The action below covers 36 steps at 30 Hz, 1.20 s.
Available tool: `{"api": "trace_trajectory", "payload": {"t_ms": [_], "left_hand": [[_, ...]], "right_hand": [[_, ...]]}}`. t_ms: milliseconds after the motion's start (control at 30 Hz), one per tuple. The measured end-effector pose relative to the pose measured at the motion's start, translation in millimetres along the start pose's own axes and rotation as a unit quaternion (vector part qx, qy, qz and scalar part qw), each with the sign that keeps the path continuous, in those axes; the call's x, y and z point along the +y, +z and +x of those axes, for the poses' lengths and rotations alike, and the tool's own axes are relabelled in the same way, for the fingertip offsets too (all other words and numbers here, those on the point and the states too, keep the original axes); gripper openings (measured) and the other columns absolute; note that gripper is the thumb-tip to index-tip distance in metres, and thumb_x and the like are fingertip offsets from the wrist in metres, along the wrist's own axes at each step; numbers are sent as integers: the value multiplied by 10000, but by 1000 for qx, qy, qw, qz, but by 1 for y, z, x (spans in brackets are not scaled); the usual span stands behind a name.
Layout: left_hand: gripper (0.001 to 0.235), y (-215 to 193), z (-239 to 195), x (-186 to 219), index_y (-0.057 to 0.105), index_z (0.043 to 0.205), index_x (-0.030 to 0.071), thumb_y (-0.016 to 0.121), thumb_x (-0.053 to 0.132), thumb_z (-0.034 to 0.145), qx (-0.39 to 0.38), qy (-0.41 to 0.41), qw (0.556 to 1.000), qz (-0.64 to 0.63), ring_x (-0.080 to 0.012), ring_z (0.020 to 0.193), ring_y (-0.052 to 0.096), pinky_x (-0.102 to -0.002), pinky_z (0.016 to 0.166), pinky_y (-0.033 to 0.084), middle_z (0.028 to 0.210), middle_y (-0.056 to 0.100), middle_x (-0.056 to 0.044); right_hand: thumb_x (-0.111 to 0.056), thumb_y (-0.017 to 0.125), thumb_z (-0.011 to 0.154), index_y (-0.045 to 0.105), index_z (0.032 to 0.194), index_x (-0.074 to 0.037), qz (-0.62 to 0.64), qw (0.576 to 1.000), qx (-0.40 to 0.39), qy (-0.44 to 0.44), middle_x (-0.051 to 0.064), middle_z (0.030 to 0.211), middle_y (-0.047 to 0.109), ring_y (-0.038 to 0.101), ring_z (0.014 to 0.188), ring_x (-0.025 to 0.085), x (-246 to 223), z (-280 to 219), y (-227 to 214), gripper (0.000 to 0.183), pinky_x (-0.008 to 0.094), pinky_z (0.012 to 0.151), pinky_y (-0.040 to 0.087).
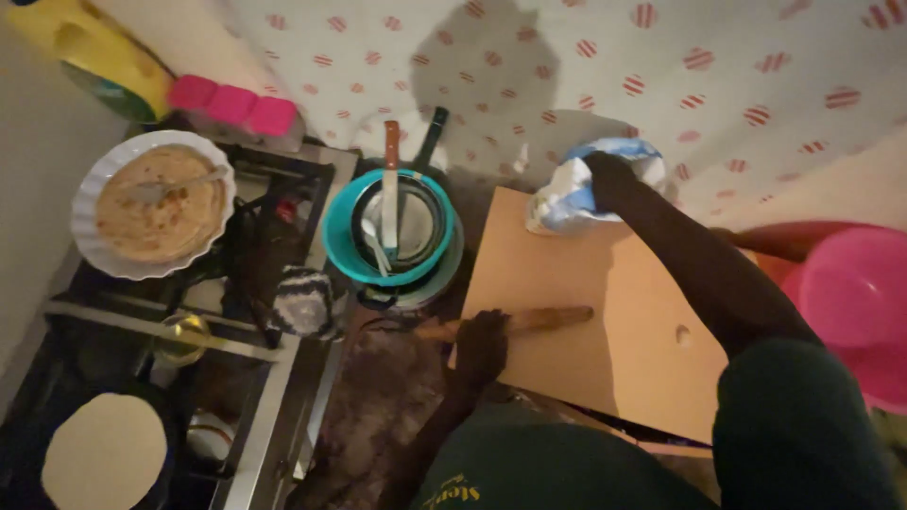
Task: The person is preparing flatbreads by frying them on a stove and rolling out dough on a nearby surface.
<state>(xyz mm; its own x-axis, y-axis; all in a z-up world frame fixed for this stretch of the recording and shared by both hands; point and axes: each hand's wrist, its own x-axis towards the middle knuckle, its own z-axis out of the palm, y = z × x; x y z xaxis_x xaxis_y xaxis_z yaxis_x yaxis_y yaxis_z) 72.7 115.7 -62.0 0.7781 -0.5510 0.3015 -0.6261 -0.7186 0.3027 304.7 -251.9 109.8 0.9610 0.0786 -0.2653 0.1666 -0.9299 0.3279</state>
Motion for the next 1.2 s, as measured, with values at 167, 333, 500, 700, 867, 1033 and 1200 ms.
{"api": "trace_trajectory", "payload": {"t_ms": [167, 333, 500, 700, 867, 1033, 1200], "left_hand": [[476, 12, -3, 0, 622, 1450, 207, 696, 288, 986, -53, -14, 998, 13, -287, 1345, 597, -528, 1099, 452, 1425, 625, -70], [476, -5, -2, -2, 639, 1431, 196, 719, 260, 967, -1, 15, 1000, -17, -307, 1288, 636, -514, 1044, 482, 1370, 652, -89], [421, -17, 1, 1, 713, 1348, 162, 672, 292, 950, 52, 28, 998, -7, -297, 1208, 698, -511, 959, 528, 1316, 708, -90], [428, 19, -4, -7, 703, 1371, 189, 668, 318, 964, 112, 36, 993, 31, -297, 1229, 682, -502, 999, 485, 1363, 702, -81], [416, 6, -5, -3, 674, 1382, 178, 620, 278, 982, 109, 38, 993, -5, -322, 1229, 681, -522, 968, 512, 1362, 681, -92], [411, 2, -2, -1, 687, 1355, 161, 665, 257, 956, 59, 20, 998, -5, -327, 1227, 678, -530, 969, 514, 1345, 683, -96], [409, 14, 4, -8, 696, 1303, 177, 709, 245, 901, 12, 8, 999, 39, -277, 1166, 697, -480, 908, 546, 1260, 698, -51]], "right_hand": [[-748, 905, 714, 647, 1508, -62, 198, 976, -76, 43, 179, 1486, 712, 676, 1390, 385, 3, -10, -24, 1081, 477, 1213, 533], [-253, 785, 960, 736, 1083, 46, 698, 710, 38, -84, 297, 1074, 763, 751, 1147, 411, 16, 13, 56, 327, 582, 966, 626], [-750, 858, 673, 832, 963, -293, 260, 963, 66, -28, 83, 1019, 818, 795, 1064, 384, 13, -21, -6, 543, 612, 912, 647], [-501, 1028, 403, 591, 1457, -181, 159, 968, 188, -51, 141, 1331, 773, 764, 1222, 360, 20, -18, 72, 1185, 518, 1068, 613], [-658, 967, 503, 657, 1227, -305, 204, 960, 179, -75, 18, 1232, 791, 771, 1191, 289, 19, -17, 108, 864, 459, 1052, 607], [-776, 922, 577, 707, 1055, -397, 236, 951, 178, -89, -74, 1158, 804, 776, 1168, 236, 3, 24, 114, 646, 414, 1039, 603], [-895, 877, 652, 758, 882, -489, 279, 941, 170, -87, -166, 1084, 818, 782, 1145, 182, 2, 29, 103, 481, 369, 1027, 598]]}}
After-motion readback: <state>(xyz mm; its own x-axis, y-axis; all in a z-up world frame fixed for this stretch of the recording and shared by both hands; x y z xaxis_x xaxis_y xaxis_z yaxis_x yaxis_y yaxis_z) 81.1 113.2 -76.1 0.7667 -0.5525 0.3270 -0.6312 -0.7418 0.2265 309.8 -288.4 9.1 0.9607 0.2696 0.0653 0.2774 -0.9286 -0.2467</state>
